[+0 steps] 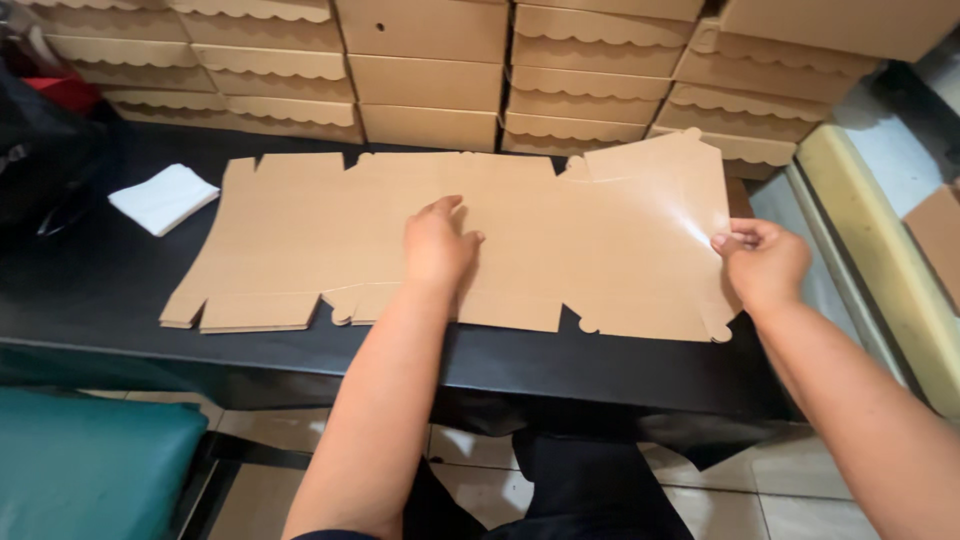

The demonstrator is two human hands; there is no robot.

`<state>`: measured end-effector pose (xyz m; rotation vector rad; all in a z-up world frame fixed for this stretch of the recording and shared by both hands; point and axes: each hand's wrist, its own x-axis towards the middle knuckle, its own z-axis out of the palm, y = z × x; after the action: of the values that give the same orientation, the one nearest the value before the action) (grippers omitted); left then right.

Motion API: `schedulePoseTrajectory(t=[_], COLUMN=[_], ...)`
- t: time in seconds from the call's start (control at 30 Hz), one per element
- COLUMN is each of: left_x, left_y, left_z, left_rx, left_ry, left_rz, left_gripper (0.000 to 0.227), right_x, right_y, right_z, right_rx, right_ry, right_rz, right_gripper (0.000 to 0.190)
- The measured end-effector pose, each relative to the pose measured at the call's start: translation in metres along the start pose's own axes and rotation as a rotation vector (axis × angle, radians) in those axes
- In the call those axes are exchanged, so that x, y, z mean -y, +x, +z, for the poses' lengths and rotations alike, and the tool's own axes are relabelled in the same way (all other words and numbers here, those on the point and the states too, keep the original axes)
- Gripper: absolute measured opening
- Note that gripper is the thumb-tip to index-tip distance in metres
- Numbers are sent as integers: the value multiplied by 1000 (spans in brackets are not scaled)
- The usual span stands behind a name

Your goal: The person assembles flat cardboard pieces into rectangular boxes by hand. They fold the sides, tuck in the tabs, and secure the structure, then place the finished box onto a stack of similar boxes on a nearby surface.

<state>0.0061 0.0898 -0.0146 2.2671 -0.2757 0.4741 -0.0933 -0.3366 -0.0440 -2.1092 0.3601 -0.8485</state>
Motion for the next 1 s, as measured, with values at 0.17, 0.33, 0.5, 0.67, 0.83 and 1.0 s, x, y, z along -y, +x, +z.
schedulePoseTrajectory(t=[0.17, 0.33, 0.5, 0.67, 0.83, 1.0], left_x=[3, 5, 0, -1, 3, 18], left_y=[0, -2, 0, 3, 7, 18], left_z=[1, 2, 0, -5, 1, -1], left_rx=[25, 20, 16, -53, -83, 27], left_ry=[42, 73, 90, -39, -613, -944], left_rz=[-32, -16, -52, -60, -98, -232], left_gripper=[59, 55, 73, 90, 63, 23], right_x=[18, 43, 54, 73, 61, 32], right_y=[-11, -13, 0, -6, -3, 1], right_z=[-4, -12, -23, -36, -45, -43], right_rx=[47, 192, 252, 212, 203, 168], right_ry=[-283, -61, 289, 476, 634, 549], right_rz=[-65, -20, 110, 68, 86, 97], right_gripper=[30, 41, 27, 22, 15, 12])
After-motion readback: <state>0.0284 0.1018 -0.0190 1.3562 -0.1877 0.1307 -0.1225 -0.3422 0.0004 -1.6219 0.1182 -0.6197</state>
